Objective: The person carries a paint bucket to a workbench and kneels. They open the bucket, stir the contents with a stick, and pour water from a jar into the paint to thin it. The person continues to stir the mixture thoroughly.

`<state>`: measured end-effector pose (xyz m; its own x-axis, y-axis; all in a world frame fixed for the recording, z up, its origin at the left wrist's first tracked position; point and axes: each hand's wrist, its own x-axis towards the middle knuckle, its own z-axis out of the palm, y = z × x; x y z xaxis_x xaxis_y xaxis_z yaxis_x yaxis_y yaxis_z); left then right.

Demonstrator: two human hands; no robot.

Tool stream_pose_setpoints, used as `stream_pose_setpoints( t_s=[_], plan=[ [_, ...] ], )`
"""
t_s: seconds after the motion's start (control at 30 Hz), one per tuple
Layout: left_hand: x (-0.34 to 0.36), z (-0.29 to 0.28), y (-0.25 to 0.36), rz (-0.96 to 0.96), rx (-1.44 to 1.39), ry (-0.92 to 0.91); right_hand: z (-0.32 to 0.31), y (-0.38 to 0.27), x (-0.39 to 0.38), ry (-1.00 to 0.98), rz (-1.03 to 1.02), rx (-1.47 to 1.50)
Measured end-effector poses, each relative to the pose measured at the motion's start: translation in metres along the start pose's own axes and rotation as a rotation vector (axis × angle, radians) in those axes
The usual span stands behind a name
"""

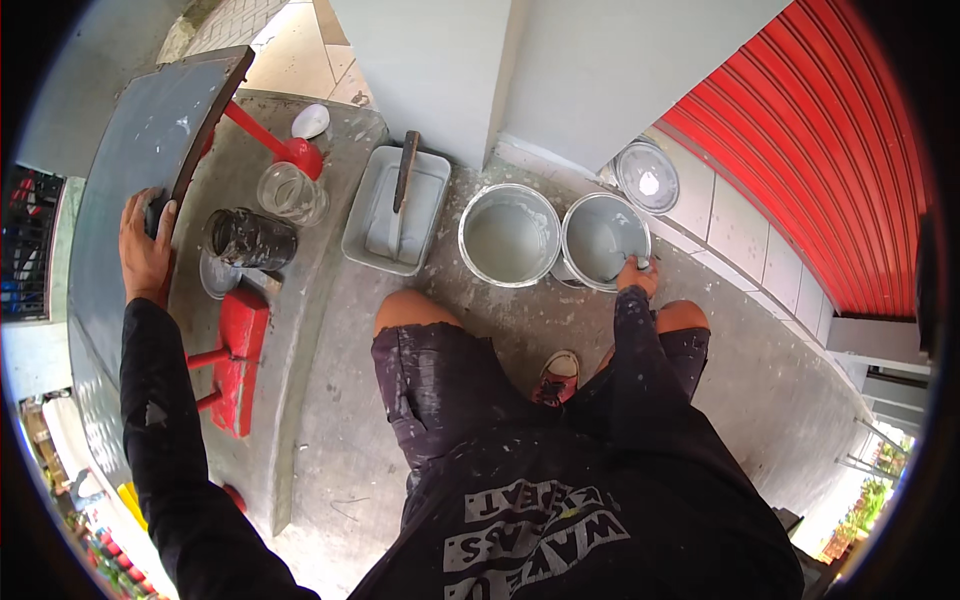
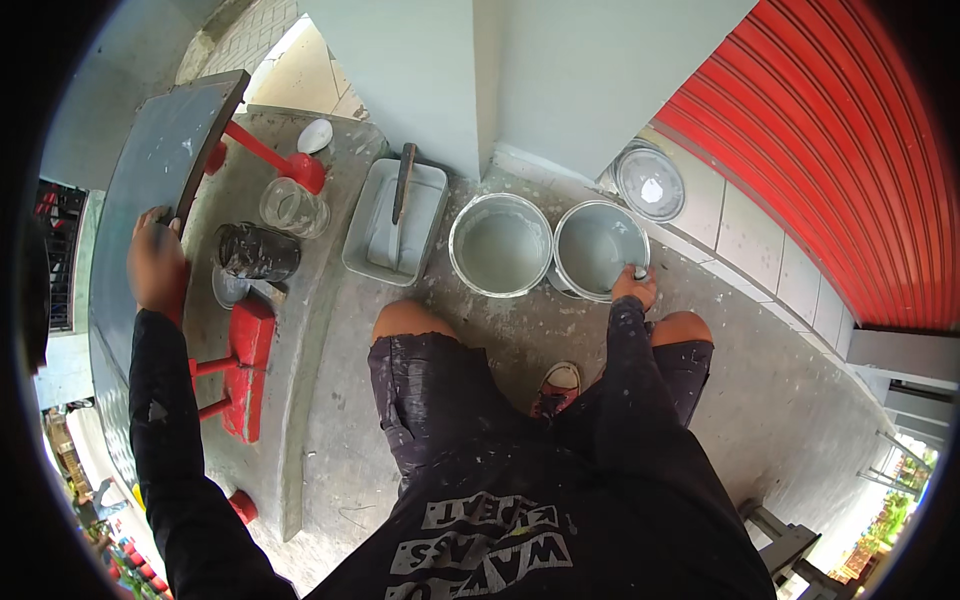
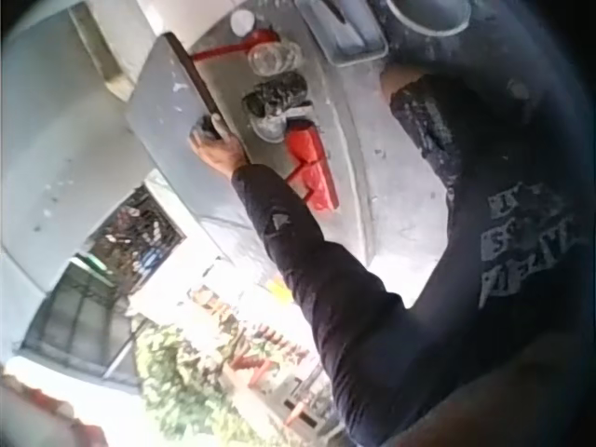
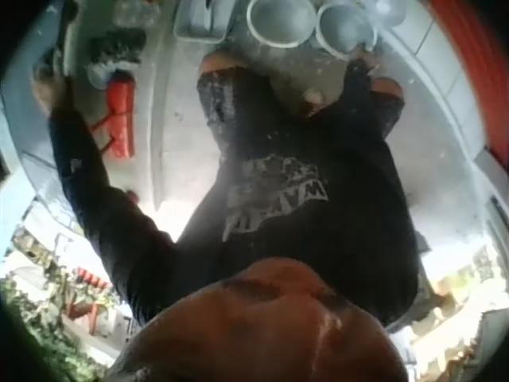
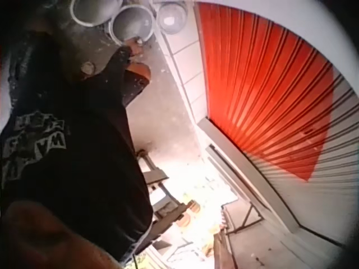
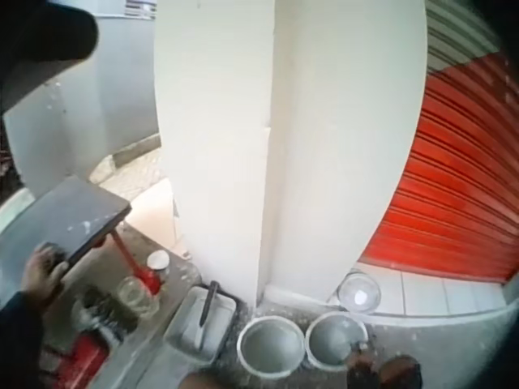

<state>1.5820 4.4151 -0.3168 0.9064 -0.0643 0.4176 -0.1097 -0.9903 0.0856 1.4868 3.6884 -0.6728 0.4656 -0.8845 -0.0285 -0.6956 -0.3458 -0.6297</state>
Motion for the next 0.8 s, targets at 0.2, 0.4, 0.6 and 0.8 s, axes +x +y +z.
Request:
stream_pose_setpoints(
  t_s=[0.2, 0.4, 0.6, 0.8],
  plan=[
    [-0.005, -0.005, -0.001, -0.014, -0.011, 0.007, -0.046, -0.041, -0.009, 0.006, -0.098, 0.059],
    [-0.005, -0.001, -0.004, -0.001, -0.003, 0.028, -0.116, -0.103, 0.003, -0.075, -0.471, -0.117],
    [-0.006, 0.001, -0.009, 0.015, 0.003, 0.054, -0.144, -0.186, 0.007, -0.382, -0.879, -0.354],
    [-0.009, 0.000, -0.009, 0.020, 0.011, 0.081, -0.141, -0.251, -0.015, -0.510, -1.026, -0.597]
  ],
)
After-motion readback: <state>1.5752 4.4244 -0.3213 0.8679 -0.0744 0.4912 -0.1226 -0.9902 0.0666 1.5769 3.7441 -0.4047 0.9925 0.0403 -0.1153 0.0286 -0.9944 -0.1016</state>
